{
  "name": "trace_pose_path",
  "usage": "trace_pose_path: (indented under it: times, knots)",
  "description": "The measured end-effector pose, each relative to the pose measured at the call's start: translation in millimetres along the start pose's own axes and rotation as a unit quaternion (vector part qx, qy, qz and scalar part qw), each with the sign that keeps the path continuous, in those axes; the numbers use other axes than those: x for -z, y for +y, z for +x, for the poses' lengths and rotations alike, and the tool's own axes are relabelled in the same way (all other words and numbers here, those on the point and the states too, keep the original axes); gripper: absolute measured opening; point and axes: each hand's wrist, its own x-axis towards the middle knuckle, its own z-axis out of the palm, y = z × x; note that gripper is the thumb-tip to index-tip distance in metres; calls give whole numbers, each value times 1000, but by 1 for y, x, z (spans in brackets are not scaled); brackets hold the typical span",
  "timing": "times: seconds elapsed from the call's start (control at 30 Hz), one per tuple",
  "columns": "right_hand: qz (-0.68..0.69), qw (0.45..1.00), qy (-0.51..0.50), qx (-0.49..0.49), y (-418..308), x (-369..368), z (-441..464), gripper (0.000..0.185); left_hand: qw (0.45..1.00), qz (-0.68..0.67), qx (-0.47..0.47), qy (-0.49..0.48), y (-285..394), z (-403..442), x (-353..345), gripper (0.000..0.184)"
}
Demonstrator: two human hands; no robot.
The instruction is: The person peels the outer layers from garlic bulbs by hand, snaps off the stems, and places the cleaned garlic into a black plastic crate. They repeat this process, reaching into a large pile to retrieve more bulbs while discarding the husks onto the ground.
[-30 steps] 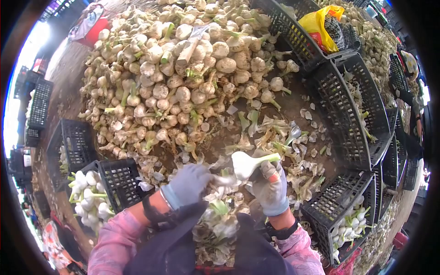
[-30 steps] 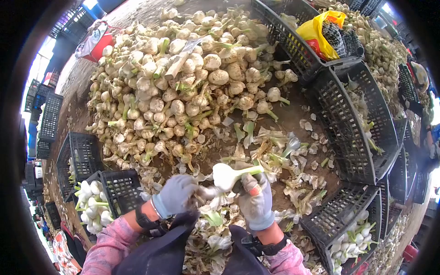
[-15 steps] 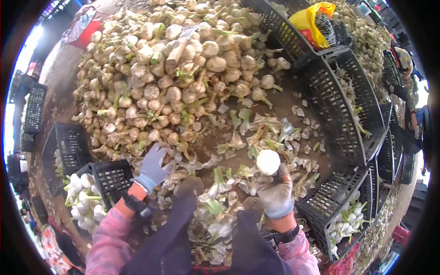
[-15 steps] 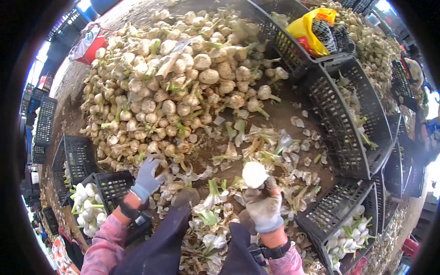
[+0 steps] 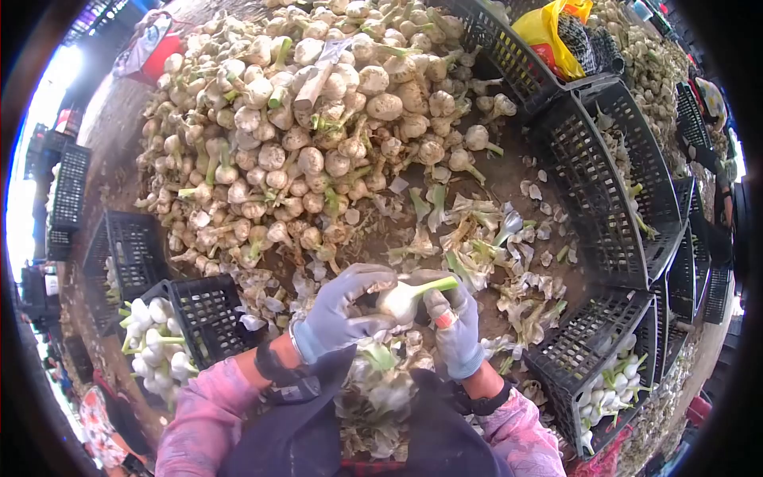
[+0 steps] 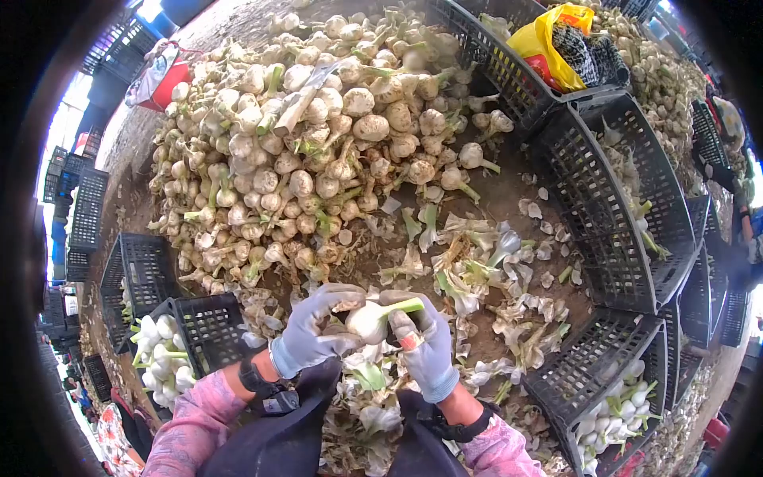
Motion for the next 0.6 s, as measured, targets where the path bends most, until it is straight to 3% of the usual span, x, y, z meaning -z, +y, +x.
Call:
trace_pose_path:
  times: [0.07,0.17,0.27,0.33,0.53,0.6]
  knots:
    - [-4,1000,-2,-6,-1,2,-1,25,987,107,-122,3,0,0,5,40]
    - [-20,1000,3,-2,-3,5,-4,23,997,23,-77,-16,0,-7,8,39]
    - [-45,998,-6,51,-4,5,-3,22,983,131,-130,12,17,6,5,26]
    - [-52,996,-17,65,-8,4,-3,22,989,107,-107,2,18,3,5,25]
    - [-17,1000,10,5,-4,6,-3,22,976,184,-113,17,7,-1,2,17]
    - [50,997,44,-28,-4,2,-4,22,973,213,-92,16,5,-2,3,15]
